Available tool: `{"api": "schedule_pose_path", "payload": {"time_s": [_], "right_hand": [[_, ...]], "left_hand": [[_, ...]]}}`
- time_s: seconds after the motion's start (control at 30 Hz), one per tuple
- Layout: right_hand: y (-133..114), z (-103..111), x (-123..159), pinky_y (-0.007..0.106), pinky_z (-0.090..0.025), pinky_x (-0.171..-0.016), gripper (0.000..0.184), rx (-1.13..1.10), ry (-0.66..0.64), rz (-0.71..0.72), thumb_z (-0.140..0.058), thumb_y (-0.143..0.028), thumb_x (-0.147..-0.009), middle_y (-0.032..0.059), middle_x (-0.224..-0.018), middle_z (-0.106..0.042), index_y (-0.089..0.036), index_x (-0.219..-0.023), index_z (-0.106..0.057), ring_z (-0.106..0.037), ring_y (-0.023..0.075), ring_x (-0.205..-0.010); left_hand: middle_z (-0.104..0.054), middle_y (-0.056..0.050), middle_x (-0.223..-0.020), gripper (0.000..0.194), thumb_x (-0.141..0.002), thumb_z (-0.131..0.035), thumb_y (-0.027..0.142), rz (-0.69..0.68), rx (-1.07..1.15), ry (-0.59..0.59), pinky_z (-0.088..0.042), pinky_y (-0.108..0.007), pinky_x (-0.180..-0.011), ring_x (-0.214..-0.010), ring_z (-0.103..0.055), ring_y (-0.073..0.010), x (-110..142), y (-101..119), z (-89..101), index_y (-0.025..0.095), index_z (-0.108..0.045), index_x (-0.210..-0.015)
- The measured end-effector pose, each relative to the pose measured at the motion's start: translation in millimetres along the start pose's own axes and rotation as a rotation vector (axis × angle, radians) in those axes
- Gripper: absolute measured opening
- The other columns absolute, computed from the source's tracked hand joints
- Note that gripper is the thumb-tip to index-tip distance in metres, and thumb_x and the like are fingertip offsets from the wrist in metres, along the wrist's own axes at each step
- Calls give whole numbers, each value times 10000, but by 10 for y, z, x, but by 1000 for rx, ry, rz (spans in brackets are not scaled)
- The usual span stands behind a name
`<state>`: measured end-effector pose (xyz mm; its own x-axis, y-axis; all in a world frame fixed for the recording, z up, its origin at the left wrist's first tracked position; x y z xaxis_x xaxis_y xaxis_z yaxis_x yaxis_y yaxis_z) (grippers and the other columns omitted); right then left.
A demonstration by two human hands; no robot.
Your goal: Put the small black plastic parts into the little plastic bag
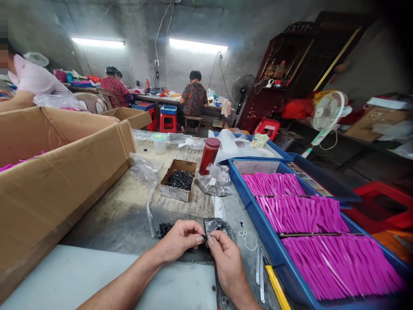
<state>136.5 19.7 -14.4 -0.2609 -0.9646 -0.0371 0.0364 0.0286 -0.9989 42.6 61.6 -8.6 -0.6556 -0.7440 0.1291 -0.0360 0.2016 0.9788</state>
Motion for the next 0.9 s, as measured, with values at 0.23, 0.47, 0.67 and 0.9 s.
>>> {"api": "schedule_pose_path", "payload": {"time_s": [0.23,0.47,0.67,0.9], "right_hand": [[-16,-22,5,210,-328,-495,224,6,-34,-3,-484,-368,-722,-30,-552,-418,-165,-629,-506,-372,113,-530],[-40,-47,-3,212,-309,-482,216,20,-51,-11,-474,-356,-717,-36,-544,-386,-166,-616,-487,-345,109,-518],[-24,-41,-4,217,-309,-487,206,27,-56,-12,-478,-343,-714,-34,-548,-386,-166,-609,-480,-347,110,-528],[-42,-51,7,215,-303,-482,212,24,-66,-12,-468,-349,-721,-39,-543,-376,-171,-607,-473,-339,107,-515]], "left_hand": [[-467,42,-520,199,-625,-622,285,-21,21,12,-303,-168,-481,-481,-392,-55,-24,-22,31,103,-546,-656],[-469,39,-524,200,-627,-622,290,-32,7,11,-307,-170,-480,-484,-391,-57,-23,-15,29,102,-556,-649],[-471,40,-515,194,-627,-622,289,-39,-7,18,-309,-171,-483,-483,-395,-59,-24,-14,37,105,-564,-651],[-462,39,-522,192,-631,-614,292,-35,-25,13,-308,-178,-492,-487,-390,-66,-22,-20,36,109,-558,-651]]}}
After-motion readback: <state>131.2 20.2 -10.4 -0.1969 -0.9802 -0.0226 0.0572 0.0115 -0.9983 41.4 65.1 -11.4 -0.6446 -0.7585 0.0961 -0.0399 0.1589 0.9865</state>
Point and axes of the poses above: each hand's wrist, its own x-axis away from the middle knuckle, its own z-axis out of the back of the hand, y = z × x, the point moved 9 cm from there along -x, towards the middle knuckle
